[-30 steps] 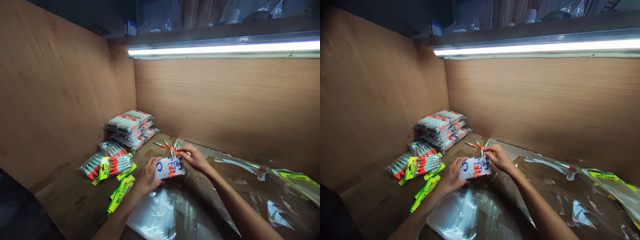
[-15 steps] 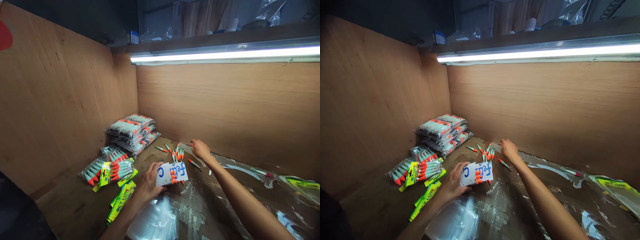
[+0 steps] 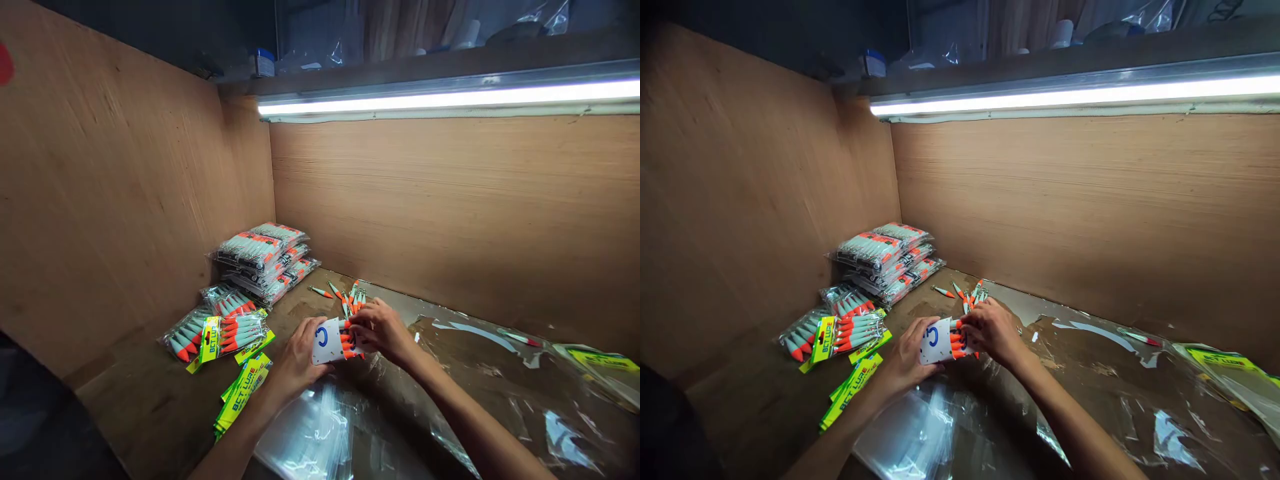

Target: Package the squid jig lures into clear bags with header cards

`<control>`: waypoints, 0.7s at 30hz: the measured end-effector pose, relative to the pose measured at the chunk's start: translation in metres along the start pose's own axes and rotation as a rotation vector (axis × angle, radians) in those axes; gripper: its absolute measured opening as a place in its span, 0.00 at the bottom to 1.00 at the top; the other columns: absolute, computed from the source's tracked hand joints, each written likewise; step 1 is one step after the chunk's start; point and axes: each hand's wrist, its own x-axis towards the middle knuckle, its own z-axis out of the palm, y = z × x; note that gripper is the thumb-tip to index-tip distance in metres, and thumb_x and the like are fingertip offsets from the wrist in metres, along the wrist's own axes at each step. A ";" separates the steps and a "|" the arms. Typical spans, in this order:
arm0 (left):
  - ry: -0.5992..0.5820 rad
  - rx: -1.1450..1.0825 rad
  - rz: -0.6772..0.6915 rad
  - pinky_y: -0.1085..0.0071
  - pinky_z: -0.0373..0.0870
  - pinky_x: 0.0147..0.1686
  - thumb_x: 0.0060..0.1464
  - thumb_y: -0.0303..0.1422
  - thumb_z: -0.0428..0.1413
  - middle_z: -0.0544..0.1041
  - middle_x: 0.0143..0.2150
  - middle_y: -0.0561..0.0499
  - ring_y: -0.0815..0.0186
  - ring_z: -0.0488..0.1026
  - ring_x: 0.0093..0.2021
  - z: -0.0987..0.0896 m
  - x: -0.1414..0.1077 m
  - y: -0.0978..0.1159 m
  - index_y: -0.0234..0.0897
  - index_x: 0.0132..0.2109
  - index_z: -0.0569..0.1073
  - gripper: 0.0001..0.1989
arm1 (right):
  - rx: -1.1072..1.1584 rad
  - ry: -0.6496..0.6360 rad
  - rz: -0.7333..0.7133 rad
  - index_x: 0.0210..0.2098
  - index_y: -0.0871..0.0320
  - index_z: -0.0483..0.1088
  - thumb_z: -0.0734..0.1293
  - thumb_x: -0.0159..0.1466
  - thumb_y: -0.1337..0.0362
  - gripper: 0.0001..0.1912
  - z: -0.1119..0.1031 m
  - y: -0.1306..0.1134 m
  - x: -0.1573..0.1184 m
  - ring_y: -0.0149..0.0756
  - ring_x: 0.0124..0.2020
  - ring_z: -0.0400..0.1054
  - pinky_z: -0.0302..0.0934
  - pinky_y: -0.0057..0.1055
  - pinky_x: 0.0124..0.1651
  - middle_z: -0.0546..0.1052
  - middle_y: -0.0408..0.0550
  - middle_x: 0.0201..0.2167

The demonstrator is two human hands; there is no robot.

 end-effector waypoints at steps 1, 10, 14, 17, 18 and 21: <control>-0.005 -0.002 0.003 0.57 0.67 0.56 0.39 0.25 0.64 0.67 0.56 0.48 0.55 0.68 0.56 0.000 0.000 0.001 0.46 0.61 0.61 0.41 | -0.073 -0.006 -0.048 0.37 0.51 0.80 0.70 0.63 0.60 0.06 0.005 -0.001 0.002 0.39 0.39 0.67 0.60 0.32 0.41 0.78 0.47 0.33; 0.006 0.024 0.001 0.55 0.67 0.56 0.38 0.24 0.65 0.67 0.57 0.48 0.54 0.68 0.56 0.006 0.000 -0.016 0.46 0.61 0.60 0.42 | -0.213 -0.066 0.089 0.47 0.54 0.77 0.59 0.71 0.60 0.15 -0.013 0.036 0.017 0.39 0.47 0.69 0.60 0.34 0.49 0.78 0.52 0.45; -0.006 0.029 -0.008 0.55 0.66 0.57 0.39 0.23 0.65 0.67 0.58 0.48 0.55 0.67 0.57 0.004 0.000 -0.015 0.46 0.61 0.60 0.42 | -0.432 -0.124 0.501 0.44 0.58 0.76 0.60 0.68 0.59 0.15 -0.017 0.076 0.023 0.43 0.42 0.74 0.61 0.32 0.41 0.80 0.56 0.41; -0.017 0.022 -0.011 0.57 0.66 0.57 0.39 0.24 0.66 0.67 0.58 0.48 0.56 0.67 0.56 0.003 0.000 -0.012 0.46 0.61 0.60 0.42 | -0.472 -0.206 0.549 0.45 0.58 0.75 0.66 0.62 0.63 0.12 -0.001 0.089 0.021 0.48 0.42 0.75 0.62 0.33 0.39 0.80 0.58 0.40; -0.014 0.025 -0.017 0.57 0.66 0.56 0.39 0.24 0.66 0.67 0.57 0.48 0.56 0.68 0.56 0.003 0.000 -0.011 0.46 0.61 0.60 0.43 | -0.481 -0.222 0.547 0.46 0.57 0.75 0.67 0.61 0.65 0.14 0.004 0.091 0.020 0.48 0.43 0.75 0.62 0.34 0.40 0.80 0.58 0.41; -0.003 0.043 -0.031 0.58 0.67 0.56 0.36 0.23 0.68 0.67 0.57 0.48 0.56 0.68 0.56 0.004 0.000 -0.012 0.45 0.60 0.60 0.44 | -0.488 -0.225 0.518 0.50 0.56 0.73 0.65 0.60 0.71 0.19 0.006 0.090 0.016 0.49 0.45 0.75 0.63 0.36 0.42 0.79 0.58 0.44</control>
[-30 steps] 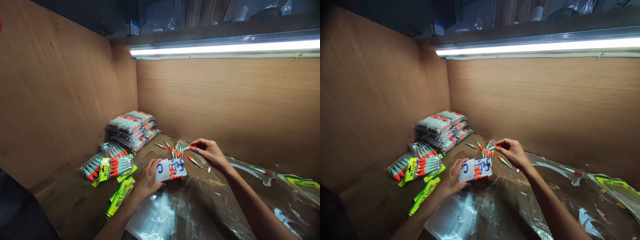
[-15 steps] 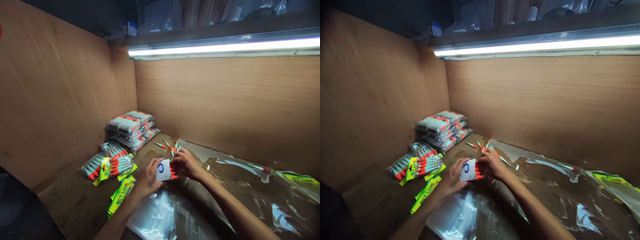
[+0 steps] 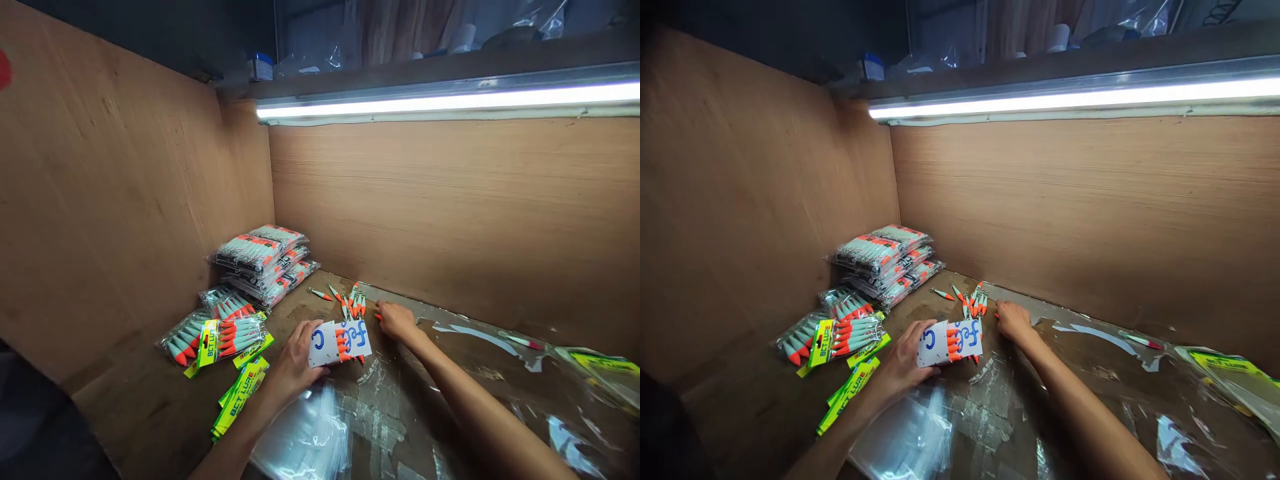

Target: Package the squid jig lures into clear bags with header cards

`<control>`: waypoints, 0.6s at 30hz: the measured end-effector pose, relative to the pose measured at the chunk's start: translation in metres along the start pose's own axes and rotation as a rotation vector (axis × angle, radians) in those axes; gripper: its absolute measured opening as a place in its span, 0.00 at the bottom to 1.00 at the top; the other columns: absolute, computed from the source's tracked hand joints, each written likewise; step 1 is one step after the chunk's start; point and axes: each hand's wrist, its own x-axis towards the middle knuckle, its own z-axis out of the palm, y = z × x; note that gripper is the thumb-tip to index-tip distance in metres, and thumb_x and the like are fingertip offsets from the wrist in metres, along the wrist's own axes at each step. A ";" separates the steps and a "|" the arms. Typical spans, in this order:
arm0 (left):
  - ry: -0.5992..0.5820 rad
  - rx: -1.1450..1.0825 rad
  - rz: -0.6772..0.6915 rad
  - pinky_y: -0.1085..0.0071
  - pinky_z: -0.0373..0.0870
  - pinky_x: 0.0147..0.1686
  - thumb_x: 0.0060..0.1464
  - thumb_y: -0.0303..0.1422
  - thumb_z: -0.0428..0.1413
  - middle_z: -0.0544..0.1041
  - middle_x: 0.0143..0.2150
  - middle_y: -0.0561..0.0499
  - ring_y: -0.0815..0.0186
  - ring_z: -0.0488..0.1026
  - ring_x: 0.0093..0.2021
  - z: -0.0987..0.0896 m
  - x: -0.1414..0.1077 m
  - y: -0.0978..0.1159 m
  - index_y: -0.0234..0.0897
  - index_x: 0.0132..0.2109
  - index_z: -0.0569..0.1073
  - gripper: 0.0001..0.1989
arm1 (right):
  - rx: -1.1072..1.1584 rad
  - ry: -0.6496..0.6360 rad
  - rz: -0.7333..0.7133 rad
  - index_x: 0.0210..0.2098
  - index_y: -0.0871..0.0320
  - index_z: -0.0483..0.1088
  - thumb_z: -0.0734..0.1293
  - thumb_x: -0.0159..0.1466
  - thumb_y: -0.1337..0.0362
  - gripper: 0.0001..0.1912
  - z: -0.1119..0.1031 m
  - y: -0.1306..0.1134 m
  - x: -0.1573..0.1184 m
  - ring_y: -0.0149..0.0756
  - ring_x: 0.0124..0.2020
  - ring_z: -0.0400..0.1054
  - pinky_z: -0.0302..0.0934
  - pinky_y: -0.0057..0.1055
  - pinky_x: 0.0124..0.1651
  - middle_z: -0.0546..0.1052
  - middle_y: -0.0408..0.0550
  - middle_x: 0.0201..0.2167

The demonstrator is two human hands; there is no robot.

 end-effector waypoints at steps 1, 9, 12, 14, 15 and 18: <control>-0.004 0.004 -0.001 0.58 0.67 0.56 0.36 0.24 0.68 0.67 0.57 0.49 0.56 0.68 0.56 0.000 0.000 0.000 0.45 0.60 0.60 0.44 | 0.003 0.015 -0.007 0.51 0.56 0.72 0.65 0.60 0.71 0.20 -0.005 0.002 -0.002 0.49 0.46 0.74 0.63 0.36 0.43 0.79 0.59 0.45; -0.006 -0.005 -0.003 0.59 0.67 0.56 0.35 0.23 0.68 0.67 0.57 0.49 0.57 0.68 0.56 0.002 0.002 -0.001 0.46 0.61 0.60 0.45 | 0.767 0.217 -0.262 0.43 0.58 0.75 0.65 0.65 0.54 0.14 -0.074 0.004 -0.045 0.38 0.39 0.75 0.65 0.30 0.41 0.81 0.50 0.38; 0.006 -0.006 0.005 0.59 0.67 0.56 0.35 0.23 0.68 0.68 0.56 0.49 0.56 0.68 0.56 0.003 0.001 -0.002 0.45 0.61 0.61 0.44 | 0.872 0.133 -0.316 0.41 0.56 0.77 0.68 0.63 0.53 0.14 -0.077 -0.008 -0.062 0.38 0.36 0.75 0.65 0.30 0.38 0.81 0.48 0.37; 0.009 -0.004 0.011 0.59 0.67 0.56 0.36 0.24 0.68 0.68 0.56 0.49 0.56 0.68 0.56 0.002 0.001 -0.001 0.45 0.61 0.61 0.44 | 0.795 0.146 -0.321 0.40 0.54 0.78 0.68 0.64 0.55 0.11 -0.071 -0.015 -0.066 0.37 0.35 0.74 0.64 0.31 0.38 0.82 0.47 0.36; 0.010 -0.004 0.014 0.59 0.67 0.56 0.36 0.25 0.68 0.68 0.56 0.49 0.56 0.68 0.56 0.002 0.001 0.000 0.45 0.61 0.61 0.44 | 0.749 0.161 -0.325 0.39 0.53 0.79 0.69 0.64 0.56 0.10 -0.067 -0.018 -0.067 0.37 0.34 0.74 0.63 0.31 0.38 0.81 0.47 0.36; 0.001 -0.015 0.034 0.60 0.67 0.56 0.38 0.26 0.68 0.68 0.57 0.49 0.56 0.67 0.56 -0.001 0.000 0.004 0.45 0.61 0.61 0.43 | 0.656 0.212 -0.349 0.38 0.52 0.79 0.70 0.63 0.58 0.07 -0.053 -0.028 -0.063 0.39 0.36 0.72 0.62 0.33 0.40 0.80 0.46 0.35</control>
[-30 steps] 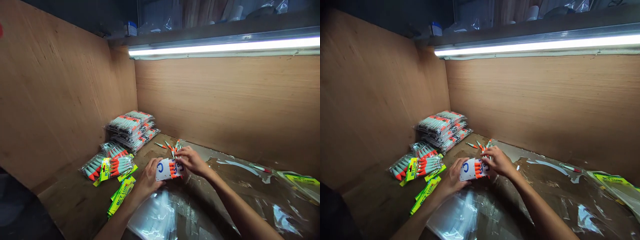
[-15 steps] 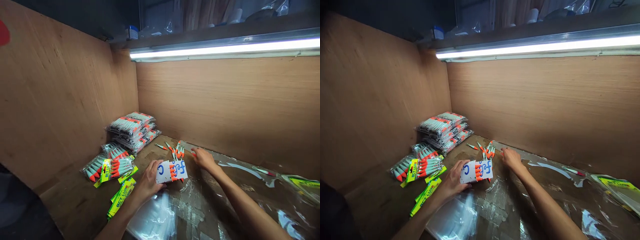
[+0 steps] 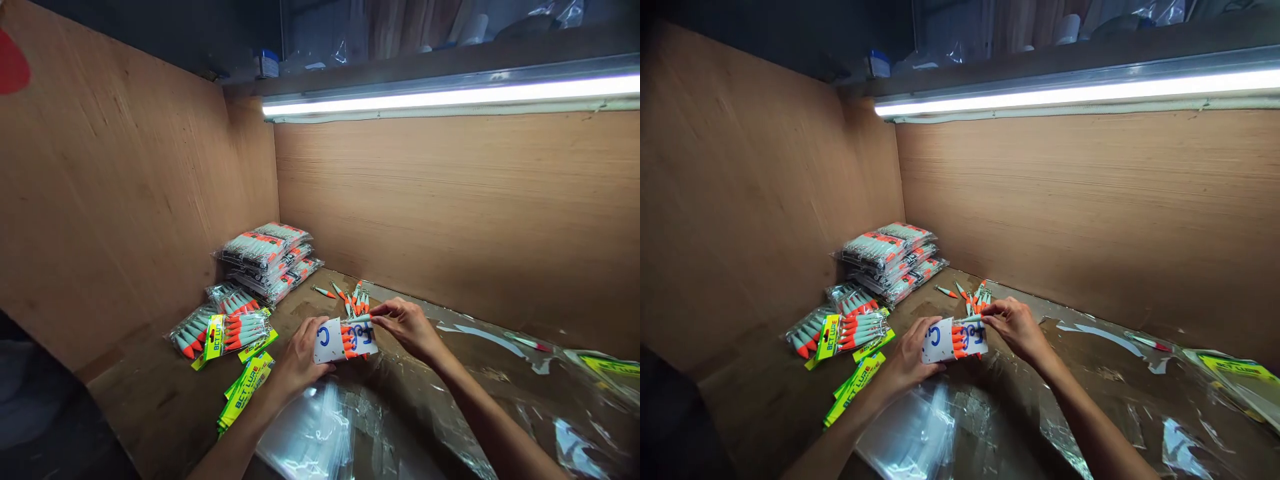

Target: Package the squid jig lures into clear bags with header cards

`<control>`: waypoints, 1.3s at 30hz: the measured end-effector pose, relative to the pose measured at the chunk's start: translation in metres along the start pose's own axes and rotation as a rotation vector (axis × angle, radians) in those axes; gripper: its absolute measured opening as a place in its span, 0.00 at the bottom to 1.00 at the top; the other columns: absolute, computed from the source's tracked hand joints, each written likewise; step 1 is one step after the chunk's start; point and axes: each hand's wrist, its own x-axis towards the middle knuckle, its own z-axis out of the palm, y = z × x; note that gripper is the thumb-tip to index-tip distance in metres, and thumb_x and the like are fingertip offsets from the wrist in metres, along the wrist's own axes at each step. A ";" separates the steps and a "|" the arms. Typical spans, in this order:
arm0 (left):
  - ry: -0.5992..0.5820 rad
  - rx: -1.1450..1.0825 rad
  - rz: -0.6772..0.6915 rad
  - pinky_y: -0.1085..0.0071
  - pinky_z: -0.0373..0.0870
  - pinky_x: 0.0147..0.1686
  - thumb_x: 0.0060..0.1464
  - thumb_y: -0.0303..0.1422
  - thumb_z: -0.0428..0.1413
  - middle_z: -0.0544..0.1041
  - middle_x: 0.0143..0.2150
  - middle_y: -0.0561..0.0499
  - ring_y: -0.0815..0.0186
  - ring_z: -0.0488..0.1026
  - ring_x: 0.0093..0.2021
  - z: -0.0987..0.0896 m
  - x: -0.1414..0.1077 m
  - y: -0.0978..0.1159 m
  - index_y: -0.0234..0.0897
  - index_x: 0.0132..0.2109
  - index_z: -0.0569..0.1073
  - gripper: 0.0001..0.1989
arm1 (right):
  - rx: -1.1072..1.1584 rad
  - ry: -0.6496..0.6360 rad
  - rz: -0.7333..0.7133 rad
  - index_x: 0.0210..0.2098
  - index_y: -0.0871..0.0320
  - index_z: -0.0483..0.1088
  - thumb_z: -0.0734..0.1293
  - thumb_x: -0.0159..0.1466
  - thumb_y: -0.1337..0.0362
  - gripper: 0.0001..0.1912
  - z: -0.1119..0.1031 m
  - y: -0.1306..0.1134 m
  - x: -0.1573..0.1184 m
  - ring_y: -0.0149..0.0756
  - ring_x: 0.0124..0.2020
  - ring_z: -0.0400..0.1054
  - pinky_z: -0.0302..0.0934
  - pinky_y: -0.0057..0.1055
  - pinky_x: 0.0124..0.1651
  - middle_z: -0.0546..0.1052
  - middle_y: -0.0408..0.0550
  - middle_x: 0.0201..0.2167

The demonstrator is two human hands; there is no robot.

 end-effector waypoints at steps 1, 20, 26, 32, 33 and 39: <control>0.000 -0.003 0.005 0.60 0.67 0.56 0.38 0.26 0.67 0.68 0.57 0.49 0.56 0.68 0.56 -0.001 0.000 0.001 0.45 0.61 0.61 0.43 | -0.018 0.011 -0.016 0.37 0.51 0.80 0.70 0.62 0.59 0.06 0.006 0.000 0.001 0.39 0.37 0.71 0.62 0.33 0.40 0.80 0.47 0.34; -0.023 -0.023 0.019 0.60 0.67 0.57 0.41 0.23 0.63 0.66 0.58 0.49 0.56 0.67 0.57 -0.001 -0.003 0.009 0.47 0.64 0.59 0.43 | 0.094 -0.056 -0.211 0.44 0.50 0.79 0.66 0.66 0.66 0.10 0.039 0.003 0.010 0.41 0.53 0.67 0.59 0.38 0.56 0.77 0.49 0.49; -0.035 -0.034 0.028 0.59 0.67 0.56 0.40 0.24 0.63 0.66 0.59 0.48 0.55 0.68 0.56 0.003 -0.004 0.015 0.48 0.65 0.58 0.44 | 0.060 -0.024 -0.050 0.40 0.55 0.77 0.71 0.60 0.62 0.09 0.040 -0.007 -0.004 0.43 0.50 0.69 0.61 0.39 0.54 0.77 0.50 0.46; -0.115 -0.104 0.026 0.59 0.71 0.51 0.39 0.29 0.67 0.68 0.57 0.48 0.54 0.71 0.52 0.021 -0.017 0.034 0.50 0.63 0.59 0.44 | 0.134 -0.222 0.164 0.47 0.56 0.77 0.67 0.61 0.64 0.16 0.027 0.002 -0.038 0.42 0.44 0.74 0.65 0.35 0.47 0.79 0.50 0.45; -0.139 -0.110 0.025 0.60 0.71 0.50 0.39 0.29 0.68 0.69 0.57 0.48 0.54 0.71 0.52 0.027 -0.020 0.039 0.51 0.63 0.59 0.45 | 0.129 -0.226 0.186 0.45 0.56 0.78 0.66 0.61 0.64 0.14 0.023 0.006 -0.047 0.42 0.43 0.74 0.65 0.35 0.46 0.80 0.50 0.44; -0.338 -0.128 0.070 0.54 0.66 0.57 0.36 0.40 0.72 0.66 0.62 0.44 0.49 0.67 0.59 0.059 -0.036 0.054 0.50 0.67 0.54 0.54 | -0.029 -0.268 0.273 0.46 0.55 0.78 0.68 0.59 0.63 0.15 0.000 0.028 -0.094 0.44 0.41 0.74 0.65 0.38 0.46 0.81 0.49 0.40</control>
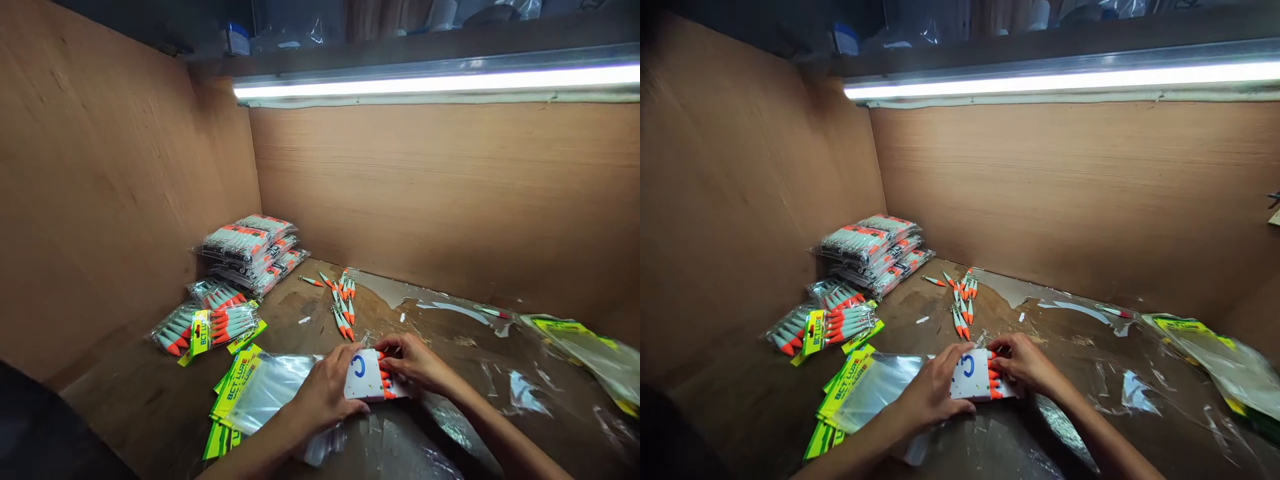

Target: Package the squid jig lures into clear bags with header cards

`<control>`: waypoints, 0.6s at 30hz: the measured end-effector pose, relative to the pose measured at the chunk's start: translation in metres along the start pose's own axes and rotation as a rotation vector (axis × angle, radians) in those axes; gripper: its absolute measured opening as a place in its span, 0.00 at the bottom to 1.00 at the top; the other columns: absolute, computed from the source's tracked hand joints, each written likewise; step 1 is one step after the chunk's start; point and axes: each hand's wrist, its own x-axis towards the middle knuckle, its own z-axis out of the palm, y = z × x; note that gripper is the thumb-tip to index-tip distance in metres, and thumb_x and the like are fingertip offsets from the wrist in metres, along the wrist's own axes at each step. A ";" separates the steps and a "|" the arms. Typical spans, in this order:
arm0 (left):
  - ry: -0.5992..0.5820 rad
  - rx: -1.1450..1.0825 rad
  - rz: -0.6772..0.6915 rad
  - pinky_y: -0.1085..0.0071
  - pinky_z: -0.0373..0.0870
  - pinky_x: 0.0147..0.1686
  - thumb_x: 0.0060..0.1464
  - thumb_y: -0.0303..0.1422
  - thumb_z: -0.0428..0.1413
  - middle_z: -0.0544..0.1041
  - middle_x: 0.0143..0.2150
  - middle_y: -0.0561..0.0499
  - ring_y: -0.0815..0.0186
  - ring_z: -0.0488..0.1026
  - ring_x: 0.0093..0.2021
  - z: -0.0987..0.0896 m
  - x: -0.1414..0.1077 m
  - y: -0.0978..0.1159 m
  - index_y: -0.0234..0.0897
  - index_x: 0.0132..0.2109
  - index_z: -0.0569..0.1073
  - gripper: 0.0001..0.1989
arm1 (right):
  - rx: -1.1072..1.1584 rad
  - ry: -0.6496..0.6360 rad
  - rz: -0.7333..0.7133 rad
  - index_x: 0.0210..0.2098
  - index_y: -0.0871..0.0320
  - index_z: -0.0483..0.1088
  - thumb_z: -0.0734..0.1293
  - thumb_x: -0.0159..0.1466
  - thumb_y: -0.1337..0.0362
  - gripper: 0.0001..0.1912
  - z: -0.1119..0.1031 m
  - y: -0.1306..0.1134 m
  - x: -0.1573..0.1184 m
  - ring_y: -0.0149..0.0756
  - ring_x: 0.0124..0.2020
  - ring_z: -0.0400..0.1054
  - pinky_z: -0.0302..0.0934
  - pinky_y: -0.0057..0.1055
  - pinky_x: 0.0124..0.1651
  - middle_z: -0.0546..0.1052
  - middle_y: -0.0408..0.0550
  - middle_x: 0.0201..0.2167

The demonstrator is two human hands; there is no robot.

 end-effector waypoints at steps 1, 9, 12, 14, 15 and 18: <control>-0.039 0.014 0.029 0.51 0.61 0.60 0.36 0.42 0.72 0.63 0.65 0.42 0.47 0.63 0.63 -0.003 -0.001 0.000 0.50 0.69 0.52 0.56 | -0.022 0.020 -0.022 0.50 0.54 0.76 0.66 0.61 0.63 0.18 0.000 0.002 -0.005 0.45 0.45 0.73 0.64 0.40 0.50 0.80 0.51 0.44; -0.161 0.189 -0.126 0.62 0.65 0.51 0.39 0.41 0.70 0.73 0.51 0.49 0.53 0.69 0.54 -0.104 -0.025 -0.037 0.46 0.54 0.72 0.33 | -0.123 -0.193 -0.259 0.70 0.52 0.51 0.72 0.57 0.52 0.47 0.025 -0.037 -0.016 0.54 0.66 0.53 0.47 0.50 0.67 0.60 0.56 0.67; -0.174 0.228 -0.201 0.67 0.64 0.45 0.36 0.44 0.70 0.74 0.46 0.50 0.55 0.70 0.48 -0.112 -0.029 -0.056 0.42 0.48 0.74 0.29 | -0.135 -0.283 -0.268 0.68 0.51 0.55 0.74 0.54 0.56 0.46 0.020 -0.044 -0.016 0.54 0.64 0.56 0.50 0.49 0.66 0.65 0.55 0.64; -0.150 0.214 -0.234 0.70 0.63 0.41 0.40 0.44 0.68 0.74 0.41 0.52 0.59 0.71 0.42 -0.109 -0.026 -0.064 0.40 0.44 0.75 0.24 | -0.137 -0.333 -0.307 0.65 0.45 0.62 0.71 0.58 0.60 0.36 0.009 -0.042 -0.020 0.53 0.65 0.54 0.50 0.50 0.66 0.65 0.50 0.64; -0.141 0.205 -0.249 0.71 0.62 0.38 0.42 0.43 0.67 0.74 0.38 0.53 0.61 0.71 0.39 -0.107 -0.023 -0.067 0.39 0.41 0.75 0.21 | -0.150 -0.356 -0.312 0.62 0.42 0.65 0.68 0.61 0.61 0.30 0.002 -0.038 -0.024 0.53 0.67 0.51 0.48 0.52 0.66 0.63 0.47 0.66; -0.110 0.176 -0.277 0.72 0.62 0.35 0.41 0.40 0.67 0.75 0.37 0.53 0.63 0.70 0.37 -0.107 -0.014 -0.074 0.38 0.40 0.74 0.19 | -0.210 -0.409 -0.257 0.58 0.37 0.69 0.63 0.65 0.66 0.25 -0.015 -0.025 -0.038 0.54 0.72 0.37 0.41 0.59 0.67 0.52 0.40 0.71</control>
